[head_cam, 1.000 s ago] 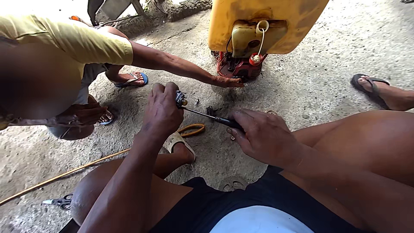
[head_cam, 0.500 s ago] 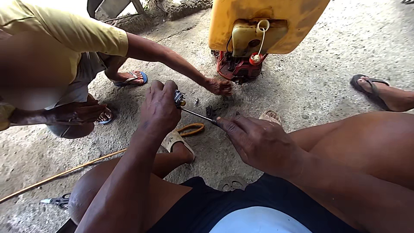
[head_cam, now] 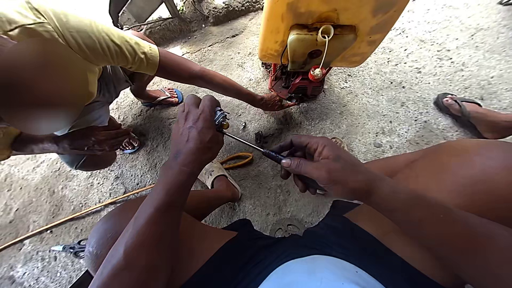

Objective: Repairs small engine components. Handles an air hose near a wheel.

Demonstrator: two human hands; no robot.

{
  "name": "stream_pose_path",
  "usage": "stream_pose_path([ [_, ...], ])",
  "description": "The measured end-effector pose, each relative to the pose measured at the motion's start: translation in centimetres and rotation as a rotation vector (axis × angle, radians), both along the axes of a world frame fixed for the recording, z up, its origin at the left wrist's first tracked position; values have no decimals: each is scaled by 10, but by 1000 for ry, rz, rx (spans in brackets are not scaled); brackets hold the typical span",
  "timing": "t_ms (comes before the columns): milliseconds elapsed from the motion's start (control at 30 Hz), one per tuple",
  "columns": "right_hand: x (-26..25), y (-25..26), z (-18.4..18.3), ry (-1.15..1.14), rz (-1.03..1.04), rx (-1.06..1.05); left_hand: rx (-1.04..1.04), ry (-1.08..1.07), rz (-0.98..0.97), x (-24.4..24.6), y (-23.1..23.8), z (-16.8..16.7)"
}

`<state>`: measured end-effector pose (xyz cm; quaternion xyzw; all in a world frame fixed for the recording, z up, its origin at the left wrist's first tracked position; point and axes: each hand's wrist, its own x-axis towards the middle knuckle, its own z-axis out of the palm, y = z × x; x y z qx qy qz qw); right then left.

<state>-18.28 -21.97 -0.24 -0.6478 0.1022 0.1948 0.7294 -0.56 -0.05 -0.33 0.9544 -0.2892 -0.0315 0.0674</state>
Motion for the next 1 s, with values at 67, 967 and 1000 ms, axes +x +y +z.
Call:
stream_pose_path([
  [67,0,1,-3,-98,47,-240,31,23,11,0,0,0],
  [967,-7,10,0,-270,26,-417,-82,-67,8,-6,4,1],
  [1000,-6,10,2,-223,22,-342,-97,-74,4,-6,5,1],
])
